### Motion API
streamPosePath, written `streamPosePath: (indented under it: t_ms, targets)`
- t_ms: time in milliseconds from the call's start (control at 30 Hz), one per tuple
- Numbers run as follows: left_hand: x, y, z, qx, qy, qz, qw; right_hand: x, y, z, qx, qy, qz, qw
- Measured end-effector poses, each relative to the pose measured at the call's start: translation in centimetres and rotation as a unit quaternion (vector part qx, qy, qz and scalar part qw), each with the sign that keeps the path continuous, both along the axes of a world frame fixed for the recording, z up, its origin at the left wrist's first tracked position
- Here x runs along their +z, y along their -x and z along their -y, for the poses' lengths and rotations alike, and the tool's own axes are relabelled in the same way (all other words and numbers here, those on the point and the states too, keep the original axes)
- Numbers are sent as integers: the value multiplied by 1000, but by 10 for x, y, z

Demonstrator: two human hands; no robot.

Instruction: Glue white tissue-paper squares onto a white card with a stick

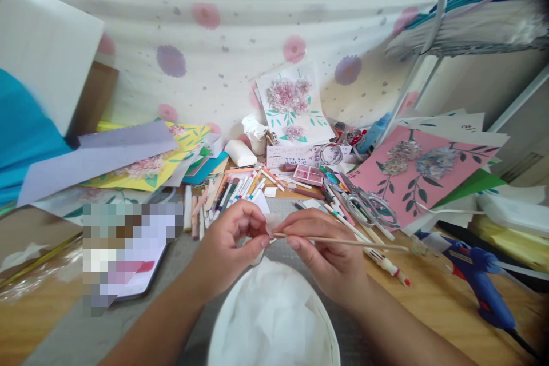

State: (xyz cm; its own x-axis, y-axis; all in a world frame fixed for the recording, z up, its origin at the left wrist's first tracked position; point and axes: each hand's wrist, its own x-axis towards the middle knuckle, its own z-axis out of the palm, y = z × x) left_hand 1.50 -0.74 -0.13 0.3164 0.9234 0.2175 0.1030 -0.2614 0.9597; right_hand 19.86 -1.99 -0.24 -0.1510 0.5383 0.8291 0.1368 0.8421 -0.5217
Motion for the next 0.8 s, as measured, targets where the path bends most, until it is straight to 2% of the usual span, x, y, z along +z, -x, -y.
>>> streamPosePath:
  t_ms: [233, 500, 633, 800]
  targets:
    - [0, 1, -2, -19, 46, 73, 996, -1, 1, 0, 3, -1, 6, 1000]
    - [0, -3, -2, 18, 36, 42, 998, -3, 2, -2, 0, -17, 11, 1000]
    - [-1, -3, -3, 25, 27, 42, 998, -5, 1, -4, -2, 12, -31, 999]
    - [-2, -1, -5, 30, 12, 55, 998, -13, -1, -9, 12, 91, -117, 989]
